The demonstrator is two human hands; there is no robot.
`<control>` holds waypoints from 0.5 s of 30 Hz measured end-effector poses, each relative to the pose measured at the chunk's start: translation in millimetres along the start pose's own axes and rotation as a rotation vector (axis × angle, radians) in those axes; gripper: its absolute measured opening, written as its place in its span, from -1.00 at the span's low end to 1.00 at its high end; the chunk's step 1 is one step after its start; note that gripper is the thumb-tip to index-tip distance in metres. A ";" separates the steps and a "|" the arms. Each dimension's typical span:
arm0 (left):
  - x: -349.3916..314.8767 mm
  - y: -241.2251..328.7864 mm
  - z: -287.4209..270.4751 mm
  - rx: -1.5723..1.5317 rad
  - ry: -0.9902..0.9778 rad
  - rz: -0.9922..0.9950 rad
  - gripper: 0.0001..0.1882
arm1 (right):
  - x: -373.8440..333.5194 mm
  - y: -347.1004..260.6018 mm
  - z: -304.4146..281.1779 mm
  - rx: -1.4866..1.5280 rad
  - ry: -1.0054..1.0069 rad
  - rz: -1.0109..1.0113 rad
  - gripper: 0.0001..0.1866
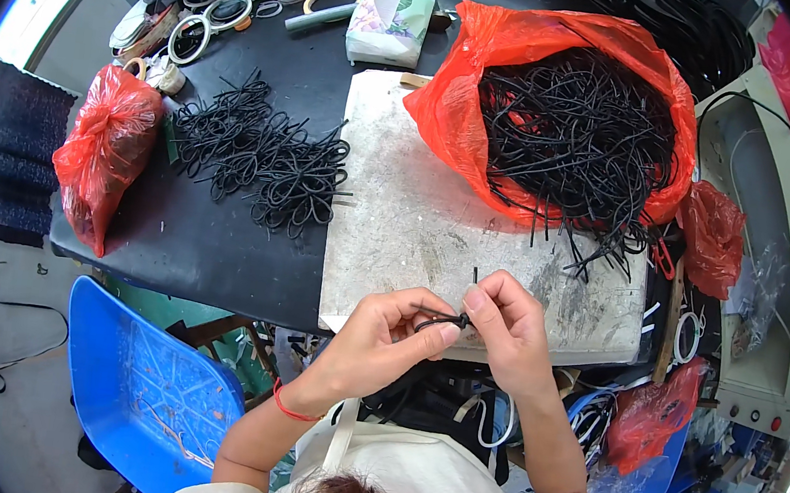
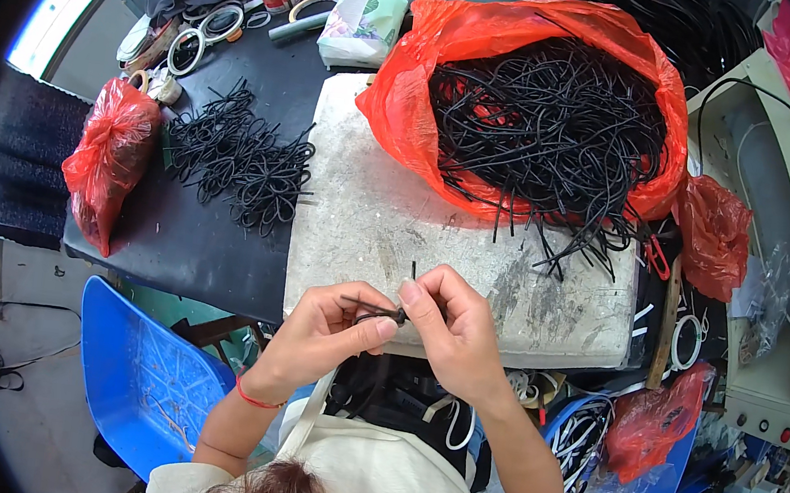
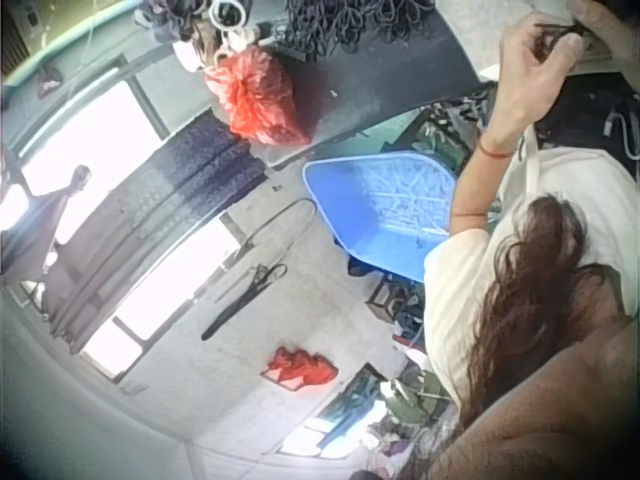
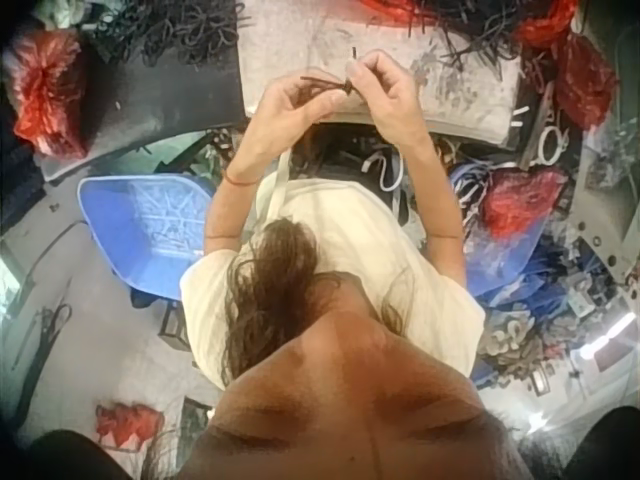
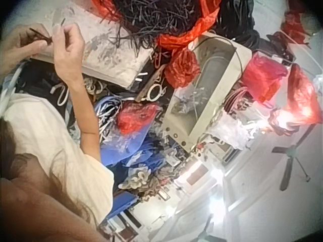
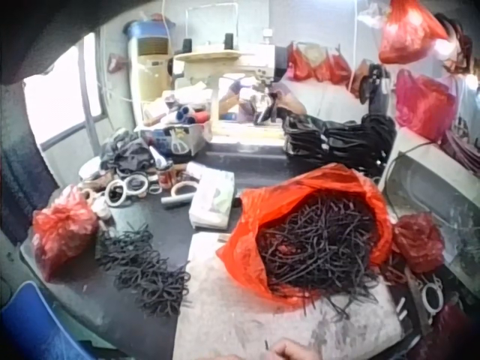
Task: The person repeatedly picks up black cable ties from a red bag and ties them into loops by hand. The tied loops are placed on the table to the left. The workspace includes a blue chair and various tools in the background.
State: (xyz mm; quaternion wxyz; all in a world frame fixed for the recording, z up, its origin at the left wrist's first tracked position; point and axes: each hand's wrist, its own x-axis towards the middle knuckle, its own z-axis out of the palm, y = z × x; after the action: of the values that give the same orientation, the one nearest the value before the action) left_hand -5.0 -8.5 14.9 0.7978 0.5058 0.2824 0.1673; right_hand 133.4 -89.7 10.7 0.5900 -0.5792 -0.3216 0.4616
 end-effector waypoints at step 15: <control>1.2 -16.1 -3.7 0.043 0.044 0.024 -0.80 | -1.7 -3.9 -3.3 0.043 0.112 0.098 -0.83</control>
State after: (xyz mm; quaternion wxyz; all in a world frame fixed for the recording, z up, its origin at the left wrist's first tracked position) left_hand -6.6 -12.2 -1.1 0.7782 0.5224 0.2973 0.1820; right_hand 136.5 -92.2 14.4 0.5960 -0.6065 -0.2494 0.4634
